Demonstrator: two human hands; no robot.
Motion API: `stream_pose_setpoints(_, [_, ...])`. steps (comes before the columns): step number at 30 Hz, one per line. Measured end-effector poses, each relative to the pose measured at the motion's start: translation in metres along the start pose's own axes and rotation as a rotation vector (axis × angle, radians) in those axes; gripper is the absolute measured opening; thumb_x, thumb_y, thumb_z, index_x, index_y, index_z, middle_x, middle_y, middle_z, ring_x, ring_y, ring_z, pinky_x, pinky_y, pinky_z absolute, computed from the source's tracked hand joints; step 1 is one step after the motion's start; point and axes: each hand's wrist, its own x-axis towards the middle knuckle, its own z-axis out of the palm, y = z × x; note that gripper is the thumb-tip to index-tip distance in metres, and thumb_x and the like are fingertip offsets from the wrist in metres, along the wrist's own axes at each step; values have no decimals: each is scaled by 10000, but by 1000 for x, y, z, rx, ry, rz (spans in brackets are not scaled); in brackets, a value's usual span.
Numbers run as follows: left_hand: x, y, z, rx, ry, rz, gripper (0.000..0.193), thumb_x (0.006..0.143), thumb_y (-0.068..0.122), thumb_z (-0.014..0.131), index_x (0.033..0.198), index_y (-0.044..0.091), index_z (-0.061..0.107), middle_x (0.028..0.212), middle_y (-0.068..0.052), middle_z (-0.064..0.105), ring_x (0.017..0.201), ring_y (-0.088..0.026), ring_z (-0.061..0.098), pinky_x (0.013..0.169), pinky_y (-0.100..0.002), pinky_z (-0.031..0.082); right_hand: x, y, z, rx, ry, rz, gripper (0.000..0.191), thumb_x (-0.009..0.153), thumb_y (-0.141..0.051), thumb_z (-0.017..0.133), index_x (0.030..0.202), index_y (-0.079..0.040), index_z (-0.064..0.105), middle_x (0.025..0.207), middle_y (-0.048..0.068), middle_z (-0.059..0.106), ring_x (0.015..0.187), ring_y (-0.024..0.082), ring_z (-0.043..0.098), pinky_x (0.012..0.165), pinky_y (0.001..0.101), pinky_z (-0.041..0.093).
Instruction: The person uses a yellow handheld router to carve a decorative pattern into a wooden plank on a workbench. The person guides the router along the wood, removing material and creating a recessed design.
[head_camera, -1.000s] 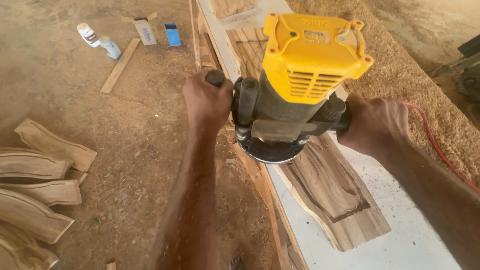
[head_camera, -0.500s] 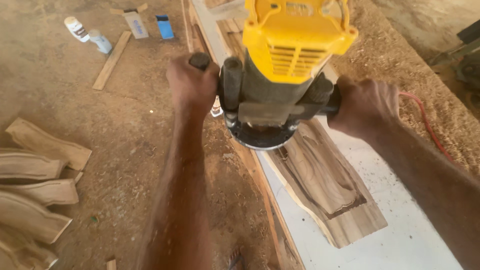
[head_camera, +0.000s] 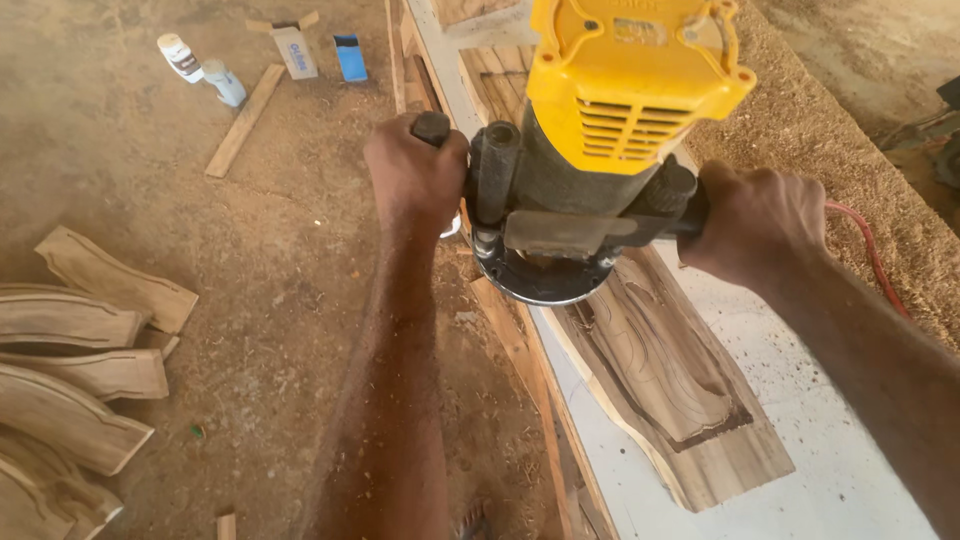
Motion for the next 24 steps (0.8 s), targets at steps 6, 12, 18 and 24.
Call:
stream_pose_setpoints(6, [20, -7, 2, 6, 19, 27, 247, 773, 48, 656, 553, 91, 551, 504, -10, 581, 415, -114, 553, 427, -320, 472, 22, -2, 5, -12, 97, -55, 200, 822, -296, 735, 938, -154, 655, 649, 0, 624, 509, 137, 527, 507, 330, 449])
stream_pose_setpoints(12, [26, -8, 3, -9, 2, 38, 250, 787, 48, 658, 565, 90, 553, 515, -15, 580, 418, -124, 536, 431, -336, 473, 28, -4, 4, -18, 83, -38, 190, 814, -280, 740, 931, -157, 655, 642, -1, 622, 503, 142, 526, 487, 330, 452])
stream_pose_setpoints(18, [17, -2, 1, 14, 10, 44, 218, 772, 34, 660, 577, 83, 577, 529, -13, 592, 450, -128, 546, 474, -342, 479, 16, -1, 5, 19, 79, -35, 189, 843, -300, 727, 897, -136, 651, 616, 10, 609, 466, 135, 506, 456, 325, 442])
stream_pose_setpoints(24, [9, 0, -1, 4, -17, 31, 174, 791, 36, 651, 625, 40, 597, 537, -31, 585, 453, -149, 545, 461, -348, 478, 8, 2, 4, 7, 82, -37, 185, 831, -303, 732, 891, -149, 650, 608, -8, 599, 465, 130, 488, 454, 324, 441])
